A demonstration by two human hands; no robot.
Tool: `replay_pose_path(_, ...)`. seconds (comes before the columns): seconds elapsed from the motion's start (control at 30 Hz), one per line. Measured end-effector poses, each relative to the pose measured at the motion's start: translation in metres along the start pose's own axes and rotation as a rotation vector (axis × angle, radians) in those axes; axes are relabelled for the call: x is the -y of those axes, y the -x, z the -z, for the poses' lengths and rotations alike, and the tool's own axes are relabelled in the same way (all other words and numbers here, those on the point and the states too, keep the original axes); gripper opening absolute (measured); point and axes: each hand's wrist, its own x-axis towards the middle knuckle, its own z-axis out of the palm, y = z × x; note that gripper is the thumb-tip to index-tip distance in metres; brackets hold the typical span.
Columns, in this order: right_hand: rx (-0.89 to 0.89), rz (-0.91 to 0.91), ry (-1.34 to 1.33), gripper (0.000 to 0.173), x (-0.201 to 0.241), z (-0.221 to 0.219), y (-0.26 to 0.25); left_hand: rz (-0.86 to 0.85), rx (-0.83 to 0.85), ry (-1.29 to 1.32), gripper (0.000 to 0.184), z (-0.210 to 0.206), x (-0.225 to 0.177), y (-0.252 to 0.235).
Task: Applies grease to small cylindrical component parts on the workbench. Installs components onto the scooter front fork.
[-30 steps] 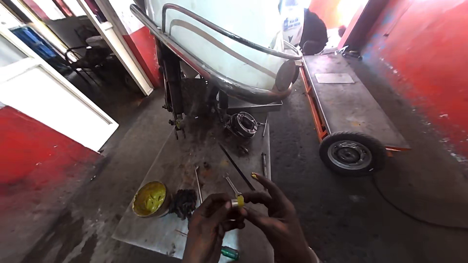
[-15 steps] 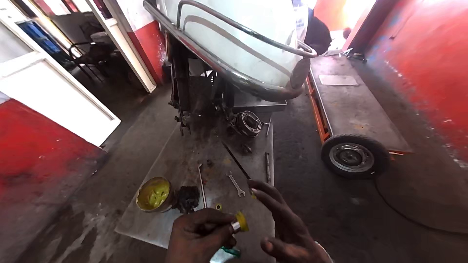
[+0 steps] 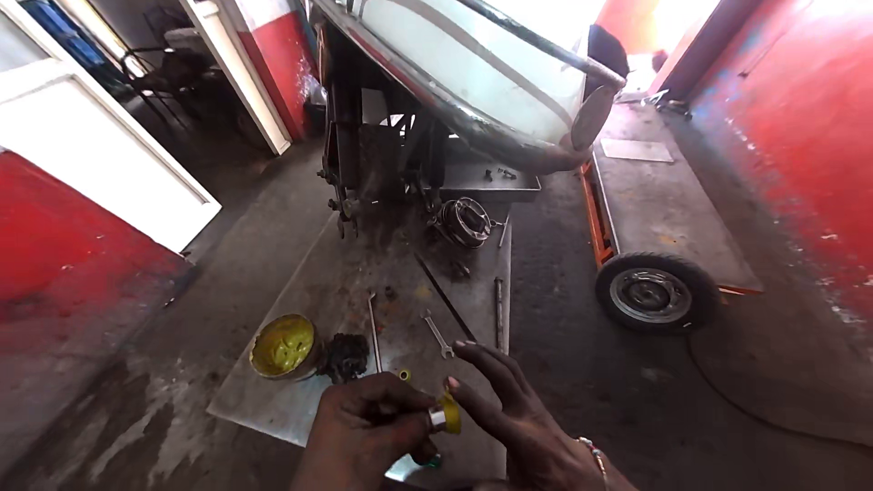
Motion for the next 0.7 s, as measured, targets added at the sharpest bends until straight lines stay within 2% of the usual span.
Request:
replay_pose_path(0.17, -0.008, 0.097, 0.242, 0.063, -0.009, 0.009, 0.0, 0.028, 0.032, 0.002, 0.021, 0.005, 0.0, -0.002)
replay_pose_path(0.27, 0.0, 0.147, 0.241, 0.054, -0.012, 0.017, 0.001, 0.0, 0.018, -0.025, 0.021, 0.01, 0.001, 0.0)
replay_pose_path(0.33, -0.03, 0.118, 0.12, 0.053, -0.01, 0.017, 0.003, -0.037, 0.015, -0.097, 0.019, 0.013, -0.003, 0.003)
replay_pose_path(0.5, -0.077, -0.03, -0.377, 0.063, 0.001, -0.002, -0.009, -0.146, 0.094, -0.276, 0.009, 0.016, -0.004, 0.01)
replay_pose_path(0.7, -0.016, -0.021, -0.465, 0.063, 0.007, -0.018, -0.015, -0.155, 0.072, -0.317, 0.008, 0.025, -0.006, 0.017)
